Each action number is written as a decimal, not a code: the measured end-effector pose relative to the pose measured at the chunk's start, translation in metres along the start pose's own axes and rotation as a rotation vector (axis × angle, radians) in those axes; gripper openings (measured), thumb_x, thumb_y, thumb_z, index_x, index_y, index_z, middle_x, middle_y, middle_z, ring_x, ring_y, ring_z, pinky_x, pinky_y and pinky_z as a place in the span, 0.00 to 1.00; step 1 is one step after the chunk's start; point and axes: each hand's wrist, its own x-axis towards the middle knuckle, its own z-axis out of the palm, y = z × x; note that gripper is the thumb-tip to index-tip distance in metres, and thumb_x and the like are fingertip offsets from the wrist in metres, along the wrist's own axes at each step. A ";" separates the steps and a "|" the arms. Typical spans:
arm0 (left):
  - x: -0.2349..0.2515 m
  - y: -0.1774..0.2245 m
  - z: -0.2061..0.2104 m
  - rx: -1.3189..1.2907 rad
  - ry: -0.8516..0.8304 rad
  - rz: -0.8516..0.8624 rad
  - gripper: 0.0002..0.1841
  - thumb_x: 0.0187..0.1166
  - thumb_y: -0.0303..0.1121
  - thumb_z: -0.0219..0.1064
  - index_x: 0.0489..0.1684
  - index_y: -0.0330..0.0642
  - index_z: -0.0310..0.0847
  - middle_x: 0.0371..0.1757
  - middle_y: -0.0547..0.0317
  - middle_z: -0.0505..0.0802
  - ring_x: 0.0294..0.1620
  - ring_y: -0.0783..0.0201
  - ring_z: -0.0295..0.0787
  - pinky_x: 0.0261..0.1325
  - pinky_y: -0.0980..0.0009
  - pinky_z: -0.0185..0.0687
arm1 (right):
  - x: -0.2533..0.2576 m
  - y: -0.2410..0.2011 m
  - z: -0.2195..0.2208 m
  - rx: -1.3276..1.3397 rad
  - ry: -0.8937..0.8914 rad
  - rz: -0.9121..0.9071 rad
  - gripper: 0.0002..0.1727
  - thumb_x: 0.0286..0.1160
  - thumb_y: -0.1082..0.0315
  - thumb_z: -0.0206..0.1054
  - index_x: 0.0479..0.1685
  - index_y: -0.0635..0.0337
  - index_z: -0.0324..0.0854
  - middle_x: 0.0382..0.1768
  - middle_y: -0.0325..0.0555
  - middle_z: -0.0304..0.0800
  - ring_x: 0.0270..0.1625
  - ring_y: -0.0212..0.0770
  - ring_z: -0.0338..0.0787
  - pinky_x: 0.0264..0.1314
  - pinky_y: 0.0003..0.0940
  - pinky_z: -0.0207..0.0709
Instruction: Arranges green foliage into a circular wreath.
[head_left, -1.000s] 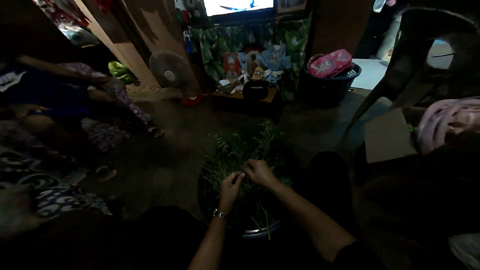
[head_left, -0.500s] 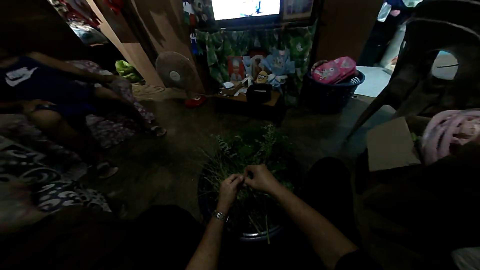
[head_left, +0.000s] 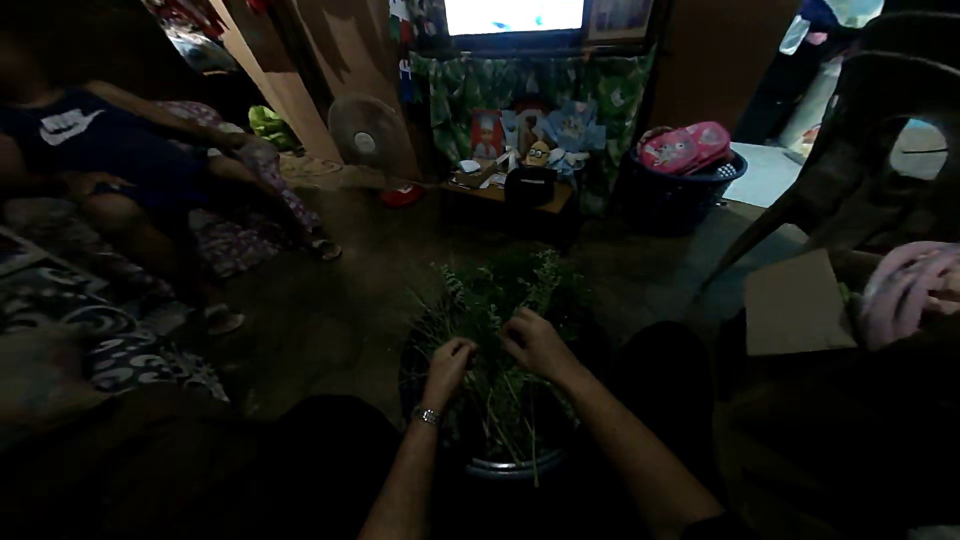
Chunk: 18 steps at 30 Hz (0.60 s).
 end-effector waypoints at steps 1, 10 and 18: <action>-0.001 0.001 -0.002 0.093 -0.084 0.021 0.13 0.90 0.32 0.59 0.57 0.31 0.85 0.47 0.50 0.90 0.41 0.67 0.85 0.51 0.67 0.82 | 0.001 0.006 0.003 -0.060 0.027 -0.079 0.16 0.81 0.65 0.67 0.62 0.62 0.88 0.69 0.62 0.83 0.76 0.62 0.78 0.80 0.55 0.69; -0.003 -0.002 -0.002 0.252 -0.317 0.239 0.11 0.86 0.32 0.64 0.42 0.35 0.91 0.41 0.60 0.91 0.37 0.78 0.81 0.46 0.78 0.76 | 0.005 0.015 0.013 -0.114 -0.348 -0.139 0.17 0.86 0.66 0.64 0.65 0.64 0.86 0.64 0.57 0.90 0.75 0.58 0.81 0.87 0.62 0.54; -0.004 -0.004 -0.004 0.242 -0.261 0.299 0.10 0.84 0.31 0.67 0.42 0.33 0.90 0.35 0.60 0.91 0.33 0.80 0.79 0.42 0.80 0.75 | 0.005 0.015 0.011 -0.050 -0.303 -0.147 0.14 0.86 0.72 0.61 0.58 0.68 0.88 0.59 0.61 0.91 0.66 0.57 0.89 0.76 0.50 0.75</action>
